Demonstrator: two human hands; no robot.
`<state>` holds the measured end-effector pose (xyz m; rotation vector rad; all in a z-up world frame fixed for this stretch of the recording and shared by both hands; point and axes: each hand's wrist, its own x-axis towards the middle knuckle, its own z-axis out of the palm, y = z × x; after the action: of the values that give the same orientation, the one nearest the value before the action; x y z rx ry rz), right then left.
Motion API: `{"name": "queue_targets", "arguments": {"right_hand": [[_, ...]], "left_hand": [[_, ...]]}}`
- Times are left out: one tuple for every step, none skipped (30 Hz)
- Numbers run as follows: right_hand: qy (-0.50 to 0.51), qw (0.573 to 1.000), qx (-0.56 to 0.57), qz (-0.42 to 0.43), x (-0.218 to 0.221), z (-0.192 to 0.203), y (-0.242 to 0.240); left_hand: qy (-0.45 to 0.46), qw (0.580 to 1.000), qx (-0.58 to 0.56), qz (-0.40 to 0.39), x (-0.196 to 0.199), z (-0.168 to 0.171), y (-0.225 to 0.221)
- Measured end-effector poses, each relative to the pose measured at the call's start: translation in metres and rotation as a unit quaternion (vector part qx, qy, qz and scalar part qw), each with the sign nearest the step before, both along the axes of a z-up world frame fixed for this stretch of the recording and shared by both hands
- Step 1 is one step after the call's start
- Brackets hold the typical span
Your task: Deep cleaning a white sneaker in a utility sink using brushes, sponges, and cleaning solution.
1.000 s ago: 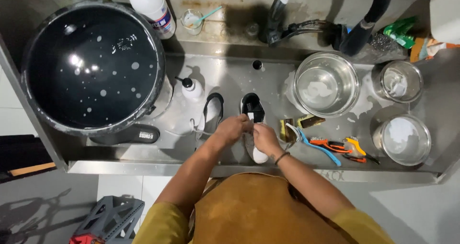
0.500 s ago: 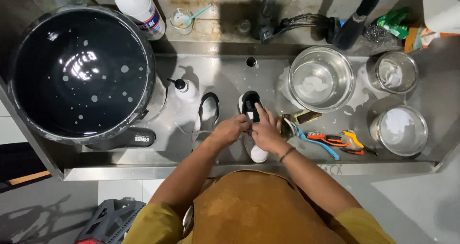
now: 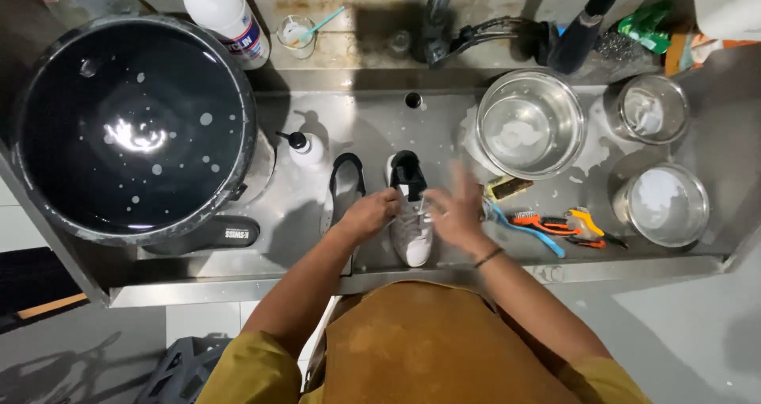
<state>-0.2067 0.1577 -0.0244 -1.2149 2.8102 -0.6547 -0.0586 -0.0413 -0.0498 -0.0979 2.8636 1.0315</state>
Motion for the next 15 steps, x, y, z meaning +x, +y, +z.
{"name": "queue_targets", "arguments": {"right_hand": [[-0.085,0.991,0.092,0.055,0.016,0.007,-0.015],[-0.168,0.963,0.181,0.108,0.032,0.015,-0.030],[-0.169,0.963,0.180,0.107,0.033,-0.012,-0.026],[-0.141,0.974,0.141,0.106,0.031,-0.039,-0.025],[-0.111,0.983,0.101,0.105,0.030,-0.066,-0.024],[-0.110,0.983,0.102,0.105,0.018,-0.076,-0.017],[-0.139,0.990,-0.005,0.033,0.007,-0.086,-0.010],[-0.167,0.979,-0.109,-0.041,-0.004,-0.096,0.000],[-0.167,0.979,-0.107,-0.040,-0.014,-0.101,0.014],[-0.203,0.967,-0.065,-0.138,-0.024,-0.107,0.026],[-0.235,0.943,-0.023,-0.235,-0.034,-0.113,0.039],[-0.234,0.943,-0.021,-0.237,-0.042,-0.102,0.056],[-0.287,0.908,-0.122,-0.281,-0.050,-0.091,0.072],[-0.335,0.858,-0.223,-0.318,-0.058,-0.080,0.085],[-0.336,0.858,-0.222,-0.319,-0.058,-0.055,0.093]], "left_hand": [[0.014,1.000,-0.014,-0.018,0.001,0.004,0.001],[0.028,0.998,-0.029,-0.038,0.002,0.008,0.002],[0.027,0.998,-0.029,-0.040,0.004,0.000,0.003],[0.028,0.999,-0.025,-0.035,0.004,-0.007,0.003],[0.028,0.999,-0.020,-0.030,0.004,-0.014,0.002],[0.029,0.999,-0.020,-0.029,0.006,-0.021,-0.002],[0.025,0.999,-0.020,-0.027,0.008,-0.029,-0.006],[0.020,0.999,-0.019,-0.025,0.011,-0.037,-0.008],[0.020,0.999,-0.017,-0.024,0.013,-0.039,-0.009],[0.018,0.999,0.044,-0.015,0.014,-0.042,-0.012],[0.017,0.994,0.105,-0.005,0.015,-0.045,-0.014],[0.017,0.994,0.107,-0.007,0.018,-0.056,-0.012],[-0.014,0.986,0.160,0.034,0.020,-0.067,-0.009],[-0.044,0.974,0.211,0.077,0.024,-0.077,-0.010],[-0.045,0.973,0.212,0.077,0.021,-0.065,-0.011]]}}
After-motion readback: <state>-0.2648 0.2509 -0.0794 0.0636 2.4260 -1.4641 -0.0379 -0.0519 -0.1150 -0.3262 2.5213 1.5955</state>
